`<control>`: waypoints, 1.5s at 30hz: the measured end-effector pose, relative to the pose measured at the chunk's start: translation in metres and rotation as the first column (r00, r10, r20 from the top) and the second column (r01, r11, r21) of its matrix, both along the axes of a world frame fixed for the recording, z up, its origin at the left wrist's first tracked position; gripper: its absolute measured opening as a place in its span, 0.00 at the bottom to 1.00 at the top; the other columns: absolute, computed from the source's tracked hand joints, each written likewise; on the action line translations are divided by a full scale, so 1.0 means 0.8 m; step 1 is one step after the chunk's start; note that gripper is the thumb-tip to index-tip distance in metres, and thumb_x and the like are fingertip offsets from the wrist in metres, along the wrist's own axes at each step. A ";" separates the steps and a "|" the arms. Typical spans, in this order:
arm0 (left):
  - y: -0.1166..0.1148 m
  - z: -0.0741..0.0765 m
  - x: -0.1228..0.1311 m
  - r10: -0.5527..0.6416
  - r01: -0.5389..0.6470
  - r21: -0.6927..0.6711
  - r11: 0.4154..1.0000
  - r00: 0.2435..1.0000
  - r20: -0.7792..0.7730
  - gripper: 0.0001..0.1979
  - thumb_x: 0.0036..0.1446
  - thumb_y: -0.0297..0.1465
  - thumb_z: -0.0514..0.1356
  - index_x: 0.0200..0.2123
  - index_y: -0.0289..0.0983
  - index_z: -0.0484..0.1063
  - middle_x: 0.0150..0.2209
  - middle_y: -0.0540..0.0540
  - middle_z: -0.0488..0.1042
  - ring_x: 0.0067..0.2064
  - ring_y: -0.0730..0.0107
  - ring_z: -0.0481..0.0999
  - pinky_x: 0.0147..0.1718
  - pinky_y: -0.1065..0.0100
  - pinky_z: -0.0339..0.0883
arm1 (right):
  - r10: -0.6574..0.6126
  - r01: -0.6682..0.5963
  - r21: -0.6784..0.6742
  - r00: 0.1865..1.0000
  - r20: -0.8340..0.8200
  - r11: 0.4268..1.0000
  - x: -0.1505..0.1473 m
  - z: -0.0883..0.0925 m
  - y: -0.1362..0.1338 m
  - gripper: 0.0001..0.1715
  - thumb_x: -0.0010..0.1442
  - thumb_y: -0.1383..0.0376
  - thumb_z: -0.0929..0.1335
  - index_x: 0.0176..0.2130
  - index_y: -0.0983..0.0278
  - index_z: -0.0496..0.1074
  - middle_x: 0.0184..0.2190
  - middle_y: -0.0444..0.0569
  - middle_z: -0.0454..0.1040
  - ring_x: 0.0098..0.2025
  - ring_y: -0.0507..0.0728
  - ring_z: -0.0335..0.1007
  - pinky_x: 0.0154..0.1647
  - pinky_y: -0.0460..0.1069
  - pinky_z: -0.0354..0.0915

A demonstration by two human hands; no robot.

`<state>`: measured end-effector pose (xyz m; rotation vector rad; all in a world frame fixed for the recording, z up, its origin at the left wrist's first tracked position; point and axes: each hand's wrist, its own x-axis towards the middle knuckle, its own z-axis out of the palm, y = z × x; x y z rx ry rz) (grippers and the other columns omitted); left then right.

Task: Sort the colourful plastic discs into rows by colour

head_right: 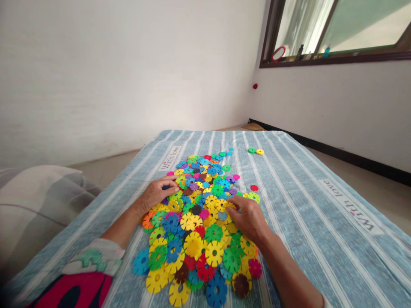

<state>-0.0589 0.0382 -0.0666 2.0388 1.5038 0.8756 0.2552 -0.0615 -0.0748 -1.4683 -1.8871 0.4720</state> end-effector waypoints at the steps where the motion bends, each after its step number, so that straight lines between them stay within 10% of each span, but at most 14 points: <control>1: 0.000 0.000 0.000 0.001 -0.001 -0.001 1.000 1.000 0.000 0.21 0.41 0.52 0.62 0.23 0.39 0.77 0.53 0.39 0.74 0.56 0.49 0.71 0.60 0.54 0.55 | 0.010 -0.010 0.005 1.000 0.012 1.000 0.001 0.000 0.001 0.11 0.56 0.62 0.65 0.35 0.62 0.76 0.32 0.46 0.78 0.34 0.56 0.73 0.37 0.48 0.62; 22: -0.001 -0.001 -0.001 -0.002 0.002 0.023 1.000 1.000 0.002 0.21 0.43 0.52 0.62 0.24 0.40 0.77 0.51 0.42 0.76 0.54 0.50 0.73 0.59 0.52 0.59 | 0.070 -0.056 -0.047 0.913 0.403 0.997 -0.016 0.020 0.027 0.10 0.56 0.60 0.68 0.39 0.59 0.76 0.37 0.48 0.77 0.36 0.57 0.71 0.33 0.48 0.58; 29: -0.001 -0.001 -0.001 -0.005 0.005 0.020 1.000 1.000 -0.004 0.21 0.43 0.53 0.62 0.24 0.40 0.76 0.51 0.41 0.76 0.54 0.49 0.72 0.59 0.52 0.58 | 0.054 -0.021 -0.124 0.961 0.272 0.992 -0.021 0.021 0.031 0.07 0.51 0.64 0.69 0.24 0.63 0.68 0.23 0.41 0.68 0.25 0.50 0.61 0.25 0.45 0.48; 45: -0.002 0.001 0.001 -0.003 0.003 0.014 1.000 1.000 0.008 0.19 0.43 0.51 0.62 0.23 0.41 0.76 0.51 0.43 0.76 0.55 0.49 0.71 0.60 0.50 0.56 | 0.064 -0.054 -0.069 0.987 0.148 0.996 -0.040 0.019 0.040 0.04 0.46 0.69 0.68 0.27 0.63 0.68 0.26 0.42 0.69 0.28 0.51 0.62 0.28 0.44 0.52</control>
